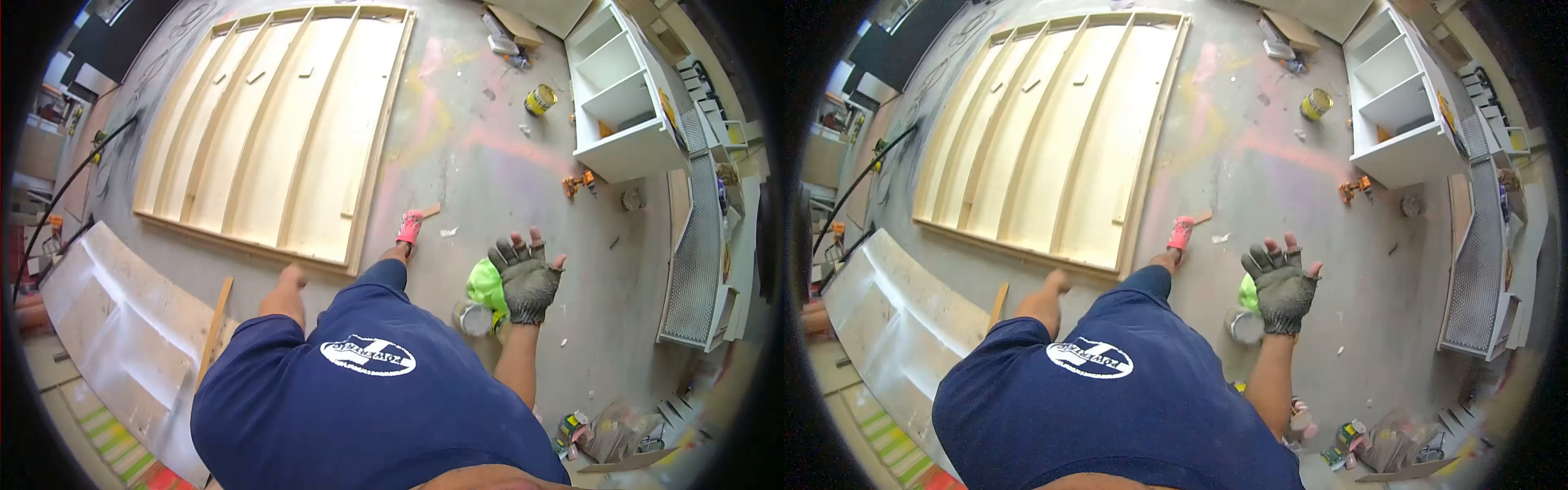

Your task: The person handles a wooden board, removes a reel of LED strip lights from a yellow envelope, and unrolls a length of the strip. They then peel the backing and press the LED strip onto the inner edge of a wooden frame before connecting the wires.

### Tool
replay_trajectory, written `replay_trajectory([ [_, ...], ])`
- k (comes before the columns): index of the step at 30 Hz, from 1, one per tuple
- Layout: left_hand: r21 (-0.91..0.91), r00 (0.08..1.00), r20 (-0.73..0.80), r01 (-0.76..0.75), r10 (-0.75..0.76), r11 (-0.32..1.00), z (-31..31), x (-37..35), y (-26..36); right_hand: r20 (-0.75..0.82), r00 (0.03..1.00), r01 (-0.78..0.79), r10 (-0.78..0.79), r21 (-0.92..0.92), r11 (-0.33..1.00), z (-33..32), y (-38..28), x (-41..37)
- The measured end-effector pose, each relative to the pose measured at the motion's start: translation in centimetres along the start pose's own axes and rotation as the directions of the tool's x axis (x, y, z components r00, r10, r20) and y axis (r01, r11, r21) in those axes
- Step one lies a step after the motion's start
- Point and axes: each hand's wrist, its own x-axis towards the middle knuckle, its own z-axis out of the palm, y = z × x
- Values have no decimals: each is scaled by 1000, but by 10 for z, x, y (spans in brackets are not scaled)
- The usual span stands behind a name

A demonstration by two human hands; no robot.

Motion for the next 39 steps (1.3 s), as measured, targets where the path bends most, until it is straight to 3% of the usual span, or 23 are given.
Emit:
replay_trajectory([
  [1,58,998,63,28,-31,998,1,-13,-27,15,1000,10,-10,-9,1000,-8,-3,6],
  [2,220,977,202,-114,69,969,38,37,-54,-132,991,-26,18,-59,998,-30,-12,21],
  [5,319,961,248,-203,125,926,0,4,-13,-507,862,-210,9,-340,917,-111,-22,63],
  [6,148,965,239,-150,111,978,-20,-3,13,-593,803,-330,-59,-525,784,-158,-18,74],
  [7,-28,967,237,-92,96,995,-36,-9,44,-655,741,-459,-148,-655,600,-203,-16,81],
  [8,-150,965,248,-50,87,987,-68,-12,90,-500,845,-500,-191,-865,54,-239,-18,85],
  [9,-263,960,268,-2,75,965,-99,-15,127,-353,928,-363,-119,-781,-508,-261,-24,88],
  [10,-123,995,-29,-96,93,988,-74,37,154,-372,921,-378,-116,-778,-502,-243,-34,99],
  [11,-6,947,140,-291,289,957,-104,67,193,-398,912,-391,-100,-769,-506,-239,-40,115],
  [12,-77,939,82,-328,334,942,-131,88,236,-421,903,-402,-83,-764,-505,-235,-41,131],
  [14,338,811,58,-565,583,753,-228,105,337,-462,885,-422,-49,-757,-499,-227,-41,164],
  [18,-32,678,-489,-642,548,766,-408,103,498,-509,861,-430,3,-730,-530,-213,-75,255],
  [21,-129,644,-548,-695,534,707,-531,77,576,-540,840,-414,54,-702,-579,-228,-110,327],
  [26,-141,624,-596,-701,506,699,-571,130,632,-556,820,-331,137,-656,-679,-267,-210,474],
  [27,-398,843,-367,-524,393,753,-574,125,632,-555,818,-307,155,-647,-698,-271,-236,511],
  [29,-299,926,-235,-358,295,885,-525,174,609,-564,796,-264,217,-647,-715,-312,-271,555],
  [30,17,933,-54,-355,356,935,-497,195,586,-572,779,-236,257,-648,-724,-343,-263,592],
  [31,84,953,63,-301,297,950,-500,167,578,-688,710,-642,150,-720,-262,-320,-292,622],
  [32,77,962,-25,-268,270,960,-474,169,557,-802,580,-798,146,-523,299,-295,-329,660],
  [33,-490,974,201,191,-102,851,-463,166,549,-787,591,-798,178,-538,271,-281,-352,699],
  [36,-534,921,332,360,-201,765,-470,119,552,-767,635,-761,96,-598,253,-257,-420,811],
  [37,-480,924,358,307,-136,822,-474,117,553,-771,620,-763,146,-549,342,-259,-438,846],
  [39,-470,923,374,272,-90,840,-485,124,565,-780,601,-799,175,-579,162,-268,-454,920],
])
